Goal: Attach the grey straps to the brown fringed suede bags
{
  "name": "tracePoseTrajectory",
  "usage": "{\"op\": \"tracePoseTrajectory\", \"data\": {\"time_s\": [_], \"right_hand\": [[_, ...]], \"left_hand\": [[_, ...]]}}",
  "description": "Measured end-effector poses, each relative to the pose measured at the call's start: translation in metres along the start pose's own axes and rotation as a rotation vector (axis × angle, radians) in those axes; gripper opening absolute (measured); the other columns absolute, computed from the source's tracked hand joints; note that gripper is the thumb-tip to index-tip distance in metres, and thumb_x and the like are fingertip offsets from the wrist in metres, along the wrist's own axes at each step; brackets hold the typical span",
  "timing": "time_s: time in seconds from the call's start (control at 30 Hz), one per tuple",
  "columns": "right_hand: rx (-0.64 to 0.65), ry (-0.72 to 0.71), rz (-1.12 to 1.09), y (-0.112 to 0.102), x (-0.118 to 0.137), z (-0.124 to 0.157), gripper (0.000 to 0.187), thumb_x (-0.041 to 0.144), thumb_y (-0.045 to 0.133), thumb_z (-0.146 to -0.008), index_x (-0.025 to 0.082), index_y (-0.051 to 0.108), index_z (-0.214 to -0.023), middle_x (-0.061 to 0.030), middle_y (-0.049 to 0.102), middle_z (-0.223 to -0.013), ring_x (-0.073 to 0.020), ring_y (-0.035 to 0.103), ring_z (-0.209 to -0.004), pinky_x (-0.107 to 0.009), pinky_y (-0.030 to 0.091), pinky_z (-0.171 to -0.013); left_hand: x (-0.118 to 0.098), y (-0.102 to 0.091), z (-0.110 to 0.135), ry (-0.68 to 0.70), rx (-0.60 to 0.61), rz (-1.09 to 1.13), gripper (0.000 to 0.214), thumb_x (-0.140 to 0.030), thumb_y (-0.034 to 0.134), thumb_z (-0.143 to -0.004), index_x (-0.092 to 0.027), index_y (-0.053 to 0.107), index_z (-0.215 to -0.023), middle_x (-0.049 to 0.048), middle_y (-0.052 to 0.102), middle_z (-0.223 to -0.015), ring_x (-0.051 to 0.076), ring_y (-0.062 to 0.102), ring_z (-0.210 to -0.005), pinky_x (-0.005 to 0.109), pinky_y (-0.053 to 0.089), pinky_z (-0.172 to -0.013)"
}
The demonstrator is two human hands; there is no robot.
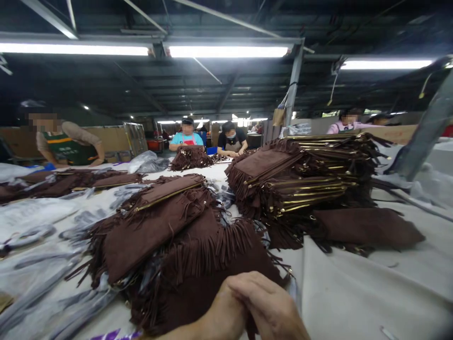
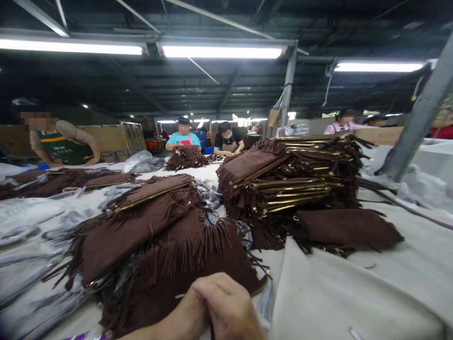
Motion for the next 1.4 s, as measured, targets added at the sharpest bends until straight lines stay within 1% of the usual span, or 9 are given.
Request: {"op": "tracePoseTrajectory", "data": {"time_s": [0.13, 0.2, 0.3, 0.47, 0.6, 0.7, 0.93, 1.2, 1.4], "right_hand": [[-0.139, 0.412, -0.335, -0.015, -0.027, 0.029, 0.022, 0.034, 0.049, -0.098, 0.025, 0.066, -0.087, 0.0015, 0.059, -0.065, -0.0129, 0.060, -0.056, -0.021, 0.052, -0.054], [-0.321, 0.604, -0.518, -0.028, -0.042, 0.052, 0.022, 0.044, 0.057, -0.094, 0.024, 0.064, -0.087, 0.0030, 0.056, -0.063, -0.0099, 0.050, -0.044, -0.019, 0.044, -0.041], [-0.468, 0.767, -0.584, -0.047, -0.053, 0.082, 0.029, 0.050, 0.072, -0.081, 0.022, 0.066, -0.087, 0.0022, 0.054, -0.065, -0.0065, 0.037, -0.041, -0.017, 0.027, -0.034], [-0.165, 0.837, -0.462, -0.043, -0.041, 0.100, 0.032, 0.054, 0.066, -0.084, 0.021, 0.067, -0.086, -0.0011, 0.059, -0.069, -0.0110, 0.048, -0.049, -0.021, 0.039, -0.043], [0.090, 0.715, -0.283, -0.024, -0.010, 0.088, 0.033, 0.051, 0.052, -0.093, 0.022, 0.065, -0.082, -0.0019, 0.062, -0.071, -0.0177, 0.061, -0.068, -0.027, 0.051, -0.064], [0.189, 0.556, -0.159, -0.007, 0.014, 0.070, 0.026, 0.039, 0.045, -0.097, 0.024, 0.062, -0.084, -0.0035, 0.066, -0.083, -0.0194, 0.064, -0.081, -0.027, 0.052, -0.074], [0.192, 0.291, 0.004, 0.036, 0.025, 0.037, 0.021, 0.023, 0.039, -0.095, 0.024, 0.057, -0.084, -0.0082, 0.067, -0.108, -0.0206, 0.063, -0.101, -0.029, 0.048, -0.086], [0.436, 0.576, -0.336, 0.097, -0.005, 0.025, 0.022, 0.033, 0.051, -0.088, 0.021, 0.056, -0.071, 0.0012, 0.056, -0.069, -0.0157, 0.051, -0.069, -0.026, 0.039, -0.065], [0.361, 0.934, -0.777, 0.113, -0.029, 0.033, 0.039, 0.056, 0.065, -0.080, 0.020, 0.053, -0.077, -0.0003, 0.065, -0.080, -0.0047, 0.023, -0.043, -0.022, 0.012, -0.043]], "left_hand": [[-0.018, 0.001, 0.026, -0.026, -0.001, -0.367, 0.027, -0.042, 0.047, -0.086, -0.016, 0.057, -0.083, 0.0036, 0.059, -0.069, 0.014, 0.053, -0.051, 0.026, 0.045, -0.045], [-0.038, -0.006, 0.045, 0.126, -0.011, -0.782, 0.026, -0.028, 0.055, -0.083, -0.018, 0.058, -0.107, 0.0098, 0.065, -0.099, 0.022, 0.062, -0.082, 0.035, 0.054, -0.071], [-0.041, -0.020, 0.071, 0.279, -0.039, -1.434, 0.057, -0.022, 0.068, -0.075, -0.019, 0.051, -0.129, 0.0181, 0.048, -0.139, 0.036, 0.047, -0.123, 0.054, 0.038, -0.102], [-0.025, -0.044, 0.081, 0.271, -0.035, -1.753, 0.027, -0.008, 0.048, -0.086, -0.011, 0.058, -0.110, 0.0231, 0.054, -0.132, 0.032, 0.052, -0.120, 0.046, 0.045, -0.097], [-0.053, -0.056, 0.075, 0.160, -0.063, -1.658, 0.023, -0.007, 0.038, -0.089, -0.014, 0.060, -0.091, 0.0129, 0.067, -0.094, 0.025, 0.063, -0.087, 0.034, 0.048, -0.077], [-0.083, -0.070, 0.072, 0.134, -0.102, -1.435, 0.027, -0.016, 0.037, -0.094, -0.018, 0.056, -0.075, 0.0038, 0.060, -0.071, 0.019, 0.057, -0.067, 0.028, 0.041, -0.065], [-0.100, -0.092, 0.075, 0.196, -0.128, -1.129, 0.025, -0.019, 0.039, -0.092, -0.018, 0.052, -0.072, -0.0017, 0.053, -0.069, 0.014, 0.049, -0.069, 0.024, 0.035, -0.066], [-0.073, -0.119, 0.069, 0.153, -0.222, -0.858, 0.021, -0.019, 0.042, -0.086, -0.018, 0.049, -0.066, -0.0033, 0.048, -0.067, 0.014, 0.044, -0.069, 0.025, 0.034, -0.067], [-0.036, -0.145, 0.052, 0.017, -0.274, -0.527, 0.014, -0.027, 0.045, -0.079, -0.018, 0.049, -0.068, -0.0053, 0.043, -0.061, 0.011, 0.040, -0.058, 0.023, 0.033, -0.055]]}}
Point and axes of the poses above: each hand's wrist, its own z-axis away from the middle knuckle, its own y-axis out of the palm, x = y × z, the point moved 8 cm from there along -z, towards the middle knuckle
